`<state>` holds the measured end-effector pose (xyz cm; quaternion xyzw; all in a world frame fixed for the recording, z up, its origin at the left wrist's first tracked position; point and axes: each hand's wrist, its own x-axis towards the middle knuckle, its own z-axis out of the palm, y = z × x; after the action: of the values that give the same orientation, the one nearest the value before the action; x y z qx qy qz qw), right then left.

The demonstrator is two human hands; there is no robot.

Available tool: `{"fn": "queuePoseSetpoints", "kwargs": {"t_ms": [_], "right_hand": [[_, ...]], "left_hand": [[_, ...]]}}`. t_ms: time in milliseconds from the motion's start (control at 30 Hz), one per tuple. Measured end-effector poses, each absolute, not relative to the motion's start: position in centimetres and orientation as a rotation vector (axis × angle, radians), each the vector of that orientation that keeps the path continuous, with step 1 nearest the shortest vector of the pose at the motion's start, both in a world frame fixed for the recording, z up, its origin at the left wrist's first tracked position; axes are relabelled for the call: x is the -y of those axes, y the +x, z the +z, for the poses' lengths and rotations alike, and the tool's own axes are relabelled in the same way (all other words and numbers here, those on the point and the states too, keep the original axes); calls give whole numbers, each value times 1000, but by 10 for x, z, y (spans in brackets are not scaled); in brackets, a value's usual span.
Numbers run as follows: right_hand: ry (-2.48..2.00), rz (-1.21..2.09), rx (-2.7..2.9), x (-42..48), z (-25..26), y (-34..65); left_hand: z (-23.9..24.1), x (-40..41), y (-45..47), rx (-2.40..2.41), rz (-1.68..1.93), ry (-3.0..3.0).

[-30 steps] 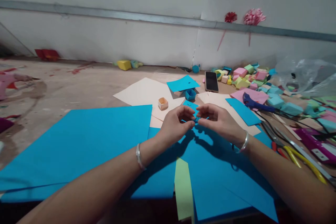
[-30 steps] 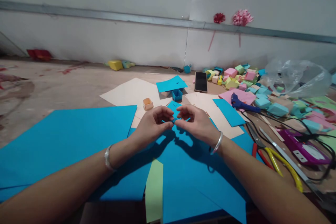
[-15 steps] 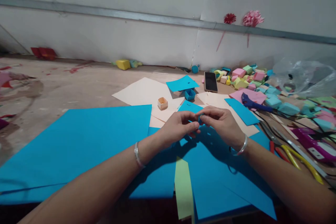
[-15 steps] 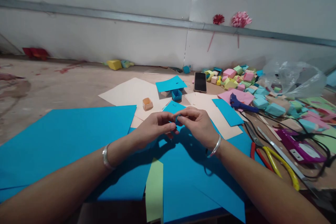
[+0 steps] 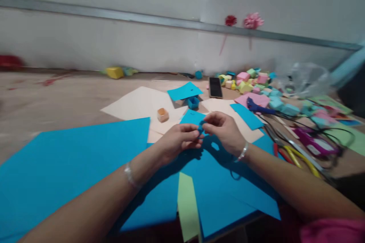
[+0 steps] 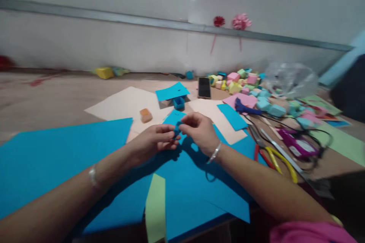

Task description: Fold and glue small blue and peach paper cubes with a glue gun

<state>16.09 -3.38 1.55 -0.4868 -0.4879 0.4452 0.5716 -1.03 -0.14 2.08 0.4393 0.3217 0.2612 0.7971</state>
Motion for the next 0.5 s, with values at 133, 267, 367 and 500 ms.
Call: {"fn": "queuePoseSetpoints", "kwargs": {"t_ms": [133,267,367,500], "right_hand": [[-1160,1034,1172,27,23,161],[-1175,1045,1184,22,31,162],[-1177,1060,1177,25,37,161],[-1188,1055,1146,35,39,164]], "left_hand": [[30,-4,-14,-752,530,1016],[32,-9,-15,-793,449,1102],[32,-6,-14,-780,455,1106],[34,-2,-13,-726,476,1036]]}}
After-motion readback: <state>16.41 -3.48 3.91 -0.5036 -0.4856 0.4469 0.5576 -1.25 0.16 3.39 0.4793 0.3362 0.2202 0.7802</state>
